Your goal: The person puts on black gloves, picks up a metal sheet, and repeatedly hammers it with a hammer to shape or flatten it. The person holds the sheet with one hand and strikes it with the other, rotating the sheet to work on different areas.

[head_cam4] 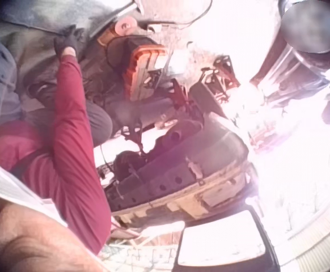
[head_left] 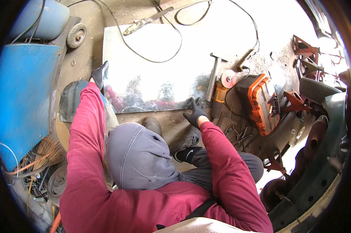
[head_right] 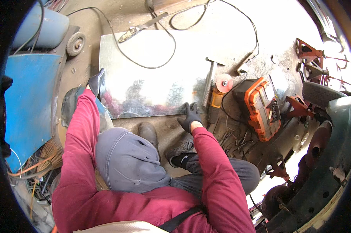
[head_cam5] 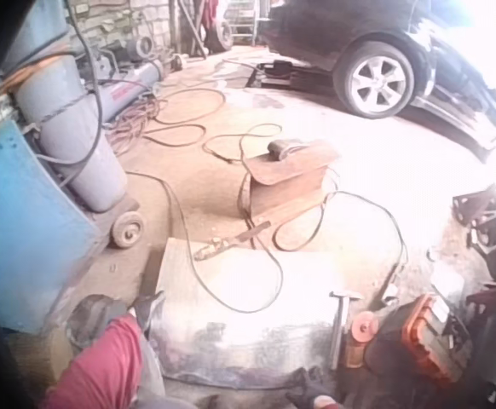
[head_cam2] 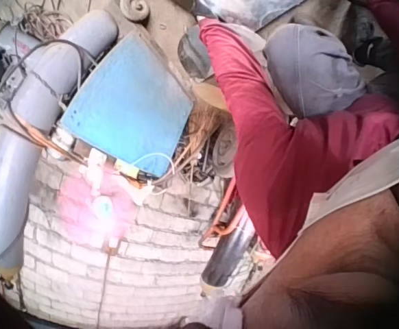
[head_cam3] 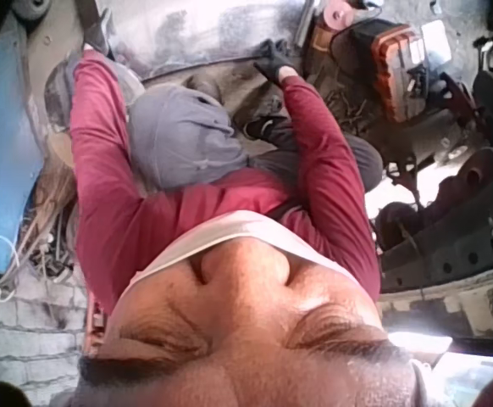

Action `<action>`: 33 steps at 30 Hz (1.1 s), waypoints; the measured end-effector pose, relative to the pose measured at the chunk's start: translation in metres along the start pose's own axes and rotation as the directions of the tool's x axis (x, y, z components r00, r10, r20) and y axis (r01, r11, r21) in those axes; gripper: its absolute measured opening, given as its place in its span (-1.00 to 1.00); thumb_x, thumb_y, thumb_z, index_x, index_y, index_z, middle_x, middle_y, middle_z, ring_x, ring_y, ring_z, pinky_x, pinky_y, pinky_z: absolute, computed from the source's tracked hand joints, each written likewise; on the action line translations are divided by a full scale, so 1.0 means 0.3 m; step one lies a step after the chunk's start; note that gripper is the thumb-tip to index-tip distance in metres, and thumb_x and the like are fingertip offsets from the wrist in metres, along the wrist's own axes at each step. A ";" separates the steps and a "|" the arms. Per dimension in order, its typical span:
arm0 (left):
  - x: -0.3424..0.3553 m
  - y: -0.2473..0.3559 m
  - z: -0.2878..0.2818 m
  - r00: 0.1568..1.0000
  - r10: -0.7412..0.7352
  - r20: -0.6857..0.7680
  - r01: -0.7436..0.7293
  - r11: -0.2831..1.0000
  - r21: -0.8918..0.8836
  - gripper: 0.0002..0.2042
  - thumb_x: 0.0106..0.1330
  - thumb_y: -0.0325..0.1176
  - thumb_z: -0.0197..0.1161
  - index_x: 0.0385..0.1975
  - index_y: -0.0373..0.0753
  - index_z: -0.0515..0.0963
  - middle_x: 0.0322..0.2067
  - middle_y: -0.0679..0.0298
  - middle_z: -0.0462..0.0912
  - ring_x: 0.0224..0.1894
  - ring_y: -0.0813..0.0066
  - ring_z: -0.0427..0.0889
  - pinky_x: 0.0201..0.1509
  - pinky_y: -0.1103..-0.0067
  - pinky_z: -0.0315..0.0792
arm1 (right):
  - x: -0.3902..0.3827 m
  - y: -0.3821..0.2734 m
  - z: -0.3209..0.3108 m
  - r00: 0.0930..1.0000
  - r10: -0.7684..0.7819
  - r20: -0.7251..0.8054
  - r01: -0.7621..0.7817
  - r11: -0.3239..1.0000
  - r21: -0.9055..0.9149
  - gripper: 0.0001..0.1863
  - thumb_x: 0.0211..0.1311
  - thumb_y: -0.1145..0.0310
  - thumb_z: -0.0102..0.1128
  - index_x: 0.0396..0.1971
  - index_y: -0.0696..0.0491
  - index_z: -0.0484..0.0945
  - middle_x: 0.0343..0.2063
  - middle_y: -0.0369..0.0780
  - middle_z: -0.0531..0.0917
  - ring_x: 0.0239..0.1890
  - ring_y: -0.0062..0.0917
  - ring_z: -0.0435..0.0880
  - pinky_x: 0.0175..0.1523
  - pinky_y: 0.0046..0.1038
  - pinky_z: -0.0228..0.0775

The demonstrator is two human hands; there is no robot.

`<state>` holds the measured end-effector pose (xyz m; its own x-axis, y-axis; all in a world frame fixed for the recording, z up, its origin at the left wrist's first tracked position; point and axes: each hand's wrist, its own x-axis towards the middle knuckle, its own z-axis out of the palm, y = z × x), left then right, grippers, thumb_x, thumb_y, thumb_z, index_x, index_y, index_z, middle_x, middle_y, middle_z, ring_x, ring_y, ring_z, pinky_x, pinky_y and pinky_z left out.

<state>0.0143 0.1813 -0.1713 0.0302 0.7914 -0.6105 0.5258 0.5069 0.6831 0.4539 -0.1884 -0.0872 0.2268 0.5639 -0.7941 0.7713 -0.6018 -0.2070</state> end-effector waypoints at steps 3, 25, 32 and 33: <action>-0.095 0.074 -0.016 0.999 -0.038 -0.017 0.035 0.987 -0.154 -0.56 0.62 0.08 0.20 -0.16 -0.23 0.73 -0.36 0.35 0.73 -0.34 0.51 0.63 -0.17 0.42 0.51 | -0.070 -0.073 -0.056 1.000 0.001 0.026 0.003 0.990 -0.142 0.22 0.24 -0.12 0.46 0.71 0.03 -0.09 0.66 0.24 -0.13 0.69 0.17 -0.06 0.69 -0.04 0.02; -1.386 0.581 -0.500 0.741 0.330 -0.585 -0.342 0.935 0.095 -0.51 0.49 0.12 0.32 -0.08 -0.28 0.80 -0.20 -0.08 0.82 -0.13 0.01 0.80 0.05 0.27 0.59 | -0.153 0.106 0.294 0.773 -0.634 -0.034 0.550 0.695 -0.463 -0.16 0.31 0.23 0.32 0.57 -0.12 0.21 0.48 0.08 0.33 0.45 0.15 0.43 0.43 0.06 0.46; -1.795 0.748 -0.639 0.409 0.740 -0.533 -0.618 0.655 0.435 -0.71 0.56 -0.16 0.37 -0.33 -0.25 0.72 -0.60 0.34 0.41 -0.50 0.61 0.29 -0.37 0.49 0.34 | -0.317 0.150 0.076 0.739 -0.674 0.009 0.608 0.661 -0.439 -0.22 0.24 0.21 0.37 0.47 -0.07 0.35 0.33 0.12 0.52 0.36 0.19 0.51 0.43 0.02 0.46; -1.881 0.726 -0.731 0.527 0.688 -0.498 -0.508 0.725 0.465 -0.81 0.58 -0.26 0.32 -0.13 -0.24 0.76 -0.44 0.21 0.64 -0.41 0.47 0.52 -0.22 0.43 0.49 | -0.302 0.112 0.064 0.713 -0.700 0.043 0.643 0.628 -0.439 -0.23 0.22 0.21 0.38 0.46 -0.06 0.37 0.30 0.13 0.54 0.35 0.19 0.53 0.43 0.01 0.45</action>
<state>-0.0746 -0.0800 0.4099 -0.0459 0.9362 0.3483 0.7610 -0.1931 0.6193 0.4479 -0.2706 -0.0332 -0.4038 0.7990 -0.4456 0.8909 0.2327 -0.3900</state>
